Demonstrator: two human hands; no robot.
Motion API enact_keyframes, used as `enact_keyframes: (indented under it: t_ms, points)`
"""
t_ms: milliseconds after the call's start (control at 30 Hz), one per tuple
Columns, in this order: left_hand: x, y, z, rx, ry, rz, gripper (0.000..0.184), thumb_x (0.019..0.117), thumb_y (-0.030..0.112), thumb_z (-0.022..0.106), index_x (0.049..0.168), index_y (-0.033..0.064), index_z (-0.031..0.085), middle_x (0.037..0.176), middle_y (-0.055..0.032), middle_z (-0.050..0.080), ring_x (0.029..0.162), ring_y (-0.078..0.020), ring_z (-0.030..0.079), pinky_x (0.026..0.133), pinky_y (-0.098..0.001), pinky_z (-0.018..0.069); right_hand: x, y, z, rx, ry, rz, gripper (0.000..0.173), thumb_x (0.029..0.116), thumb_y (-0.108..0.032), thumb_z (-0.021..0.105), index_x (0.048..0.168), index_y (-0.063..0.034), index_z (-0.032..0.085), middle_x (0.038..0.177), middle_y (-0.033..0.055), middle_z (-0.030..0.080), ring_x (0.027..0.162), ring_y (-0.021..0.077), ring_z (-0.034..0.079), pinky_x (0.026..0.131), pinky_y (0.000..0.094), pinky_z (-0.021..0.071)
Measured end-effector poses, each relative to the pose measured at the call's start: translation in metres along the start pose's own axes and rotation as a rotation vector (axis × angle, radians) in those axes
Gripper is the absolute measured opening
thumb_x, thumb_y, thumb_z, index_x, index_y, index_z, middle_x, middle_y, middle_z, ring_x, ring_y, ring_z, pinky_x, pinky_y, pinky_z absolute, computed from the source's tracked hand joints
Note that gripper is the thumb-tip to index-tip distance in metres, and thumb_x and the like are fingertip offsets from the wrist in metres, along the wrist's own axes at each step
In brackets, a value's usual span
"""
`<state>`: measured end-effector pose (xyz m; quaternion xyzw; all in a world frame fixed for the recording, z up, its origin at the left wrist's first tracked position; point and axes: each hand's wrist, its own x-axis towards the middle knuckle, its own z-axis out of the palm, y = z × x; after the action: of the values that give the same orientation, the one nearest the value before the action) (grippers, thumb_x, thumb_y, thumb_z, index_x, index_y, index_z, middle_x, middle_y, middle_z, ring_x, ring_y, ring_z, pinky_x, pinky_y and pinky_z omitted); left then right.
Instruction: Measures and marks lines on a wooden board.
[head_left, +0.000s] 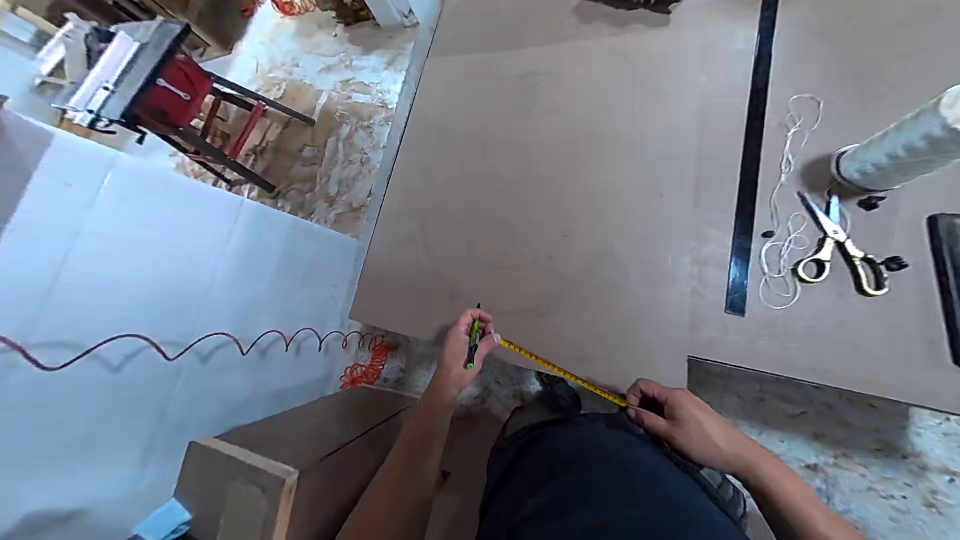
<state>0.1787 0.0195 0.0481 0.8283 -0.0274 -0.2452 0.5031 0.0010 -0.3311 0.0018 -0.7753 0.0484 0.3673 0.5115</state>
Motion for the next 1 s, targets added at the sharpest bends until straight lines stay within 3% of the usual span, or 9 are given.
enact_keyframes:
  t_ms: [67, 167, 333, 500, 600, 667, 767, 1000]
  points:
    - [0.029, 0.008, -0.023, 0.141, -0.036, -0.019, 0.031, 0.0956, 0.015, 0.074, 0.124, 0.0157, 0.061, 0.097, -0.0056, 0.067, 0.079, -0.0196, 0.063, 0.066, -0.0383, 0.0557, 0.022, -0.023, 0.015, 0.026, 0.014, 0.022, 0.041, 0.0996, -0.060, 0.054, 0.104, -0.0213, 0.067, 0.078, 0.0000, 0.064, 0.071, 0.0167, 0.064, 0.066, 0.0447, 0.0539]
    - [0.087, 0.018, -0.046, 0.314, -0.056, -0.061, 0.032, 0.0980, 0.014, 0.071, 0.128, 0.0114, 0.059, 0.103, -0.0123, 0.067, 0.084, -0.0252, 0.066, 0.071, -0.0460, 0.0574, 0.062, -0.045, 0.023, 0.073, 0.021, 0.087, 0.049, 0.0989, -0.067, 0.050, 0.097, -0.0202, 0.067, 0.074, 0.0004, 0.061, 0.068, 0.0177, 0.061, 0.064, 0.0452, 0.0511]
    - [0.193, 0.000, -0.066, 0.514, -0.027, -0.133, 0.031, 0.0989, 0.015, 0.070, 0.127, 0.0066, 0.060, 0.105, -0.0153, 0.068, 0.089, -0.0278, 0.069, 0.082, -0.0502, 0.0581, 0.158, -0.080, 0.029, 0.064, 0.099, 0.169, 0.051, 0.1022, -0.065, 0.044, 0.090, -0.0218, 0.067, 0.070, -0.0002, 0.061, 0.065, 0.0182, 0.062, 0.061, 0.0461, 0.0523]
    - [0.275, -0.011, -0.081, 0.650, -0.180, -0.083, 0.032, 0.0993, 0.019, 0.070, 0.127, 0.0072, 0.061, 0.113, -0.0168, 0.069, 0.099, -0.0310, 0.070, 0.089, -0.0539, 0.0575, 0.267, -0.154, 0.018, 0.040, 0.248, 0.287, 0.049, 0.1051, -0.058, 0.044, 0.094, -0.0191, 0.071, 0.077, 0.0063, 0.067, 0.077, 0.0266, 0.068, 0.067, 0.0543, 0.0547]
    - [0.303, -0.017, -0.083, 0.726, -0.308, -0.054, 0.031, 0.1020, 0.024, 0.066, 0.130, 0.0116, 0.059, 0.107, -0.0154, 0.070, 0.095, -0.0318, 0.070, 0.085, -0.0565, 0.0575, 0.318, -0.190, 0.009, 0.065, 0.309, 0.364, 0.046, 0.1058, -0.054, 0.044, 0.104, -0.0197, 0.075, 0.089, 0.0094, 0.072, 0.089, 0.0311, 0.071, 0.074, 0.0578, 0.0559]
    - [0.321, -0.023, -0.083, 0.731, -0.367, 0.016, 0.028, 0.1017, 0.022, 0.066, 0.127, 0.0116, 0.060, 0.105, -0.0150, 0.069, 0.093, -0.0318, 0.069, 0.083, -0.0569, 0.0572, 0.345, -0.204, 0.008, 0.082, 0.382, 0.434, 0.049, 0.1041, -0.056, 0.045, 0.100, -0.0183, 0.076, 0.091, 0.0108, 0.073, 0.091, 0.0325, 0.071, 0.074, 0.0586, 0.0561]
    - [0.335, -0.028, -0.086, 0.732, -0.425, 0.109, 0.026, 0.1009, 0.020, 0.067, 0.125, 0.0112, 0.062, 0.115, -0.0142, 0.067, 0.100, -0.0310, 0.068, 0.087, -0.0556, 0.0569, 0.366, -0.219, 0.010, 0.082, 0.452, 0.570, 0.058, 0.1012, -0.064, 0.045, 0.091, -0.0149, 0.075, 0.090, 0.0125, 0.072, 0.090, 0.0334, 0.072, 0.072, 0.0589, 0.0564]
    - [0.350, -0.037, -0.095, 0.697, -0.525, 0.257, 0.023, 0.0991, 0.021, 0.070, 0.120, 0.0119, 0.064, 0.114, -0.0109, 0.065, 0.097, -0.0257, 0.067, 0.086, -0.0499, 0.0573, 0.380, -0.248, 0.006, 0.015, 0.460, 0.773, 0.071, 0.0990, -0.072, 0.042, 0.083, -0.0098, 0.070, 0.091, 0.0160, 0.071, 0.091, 0.0352, 0.071, 0.070, 0.0583, 0.0555]
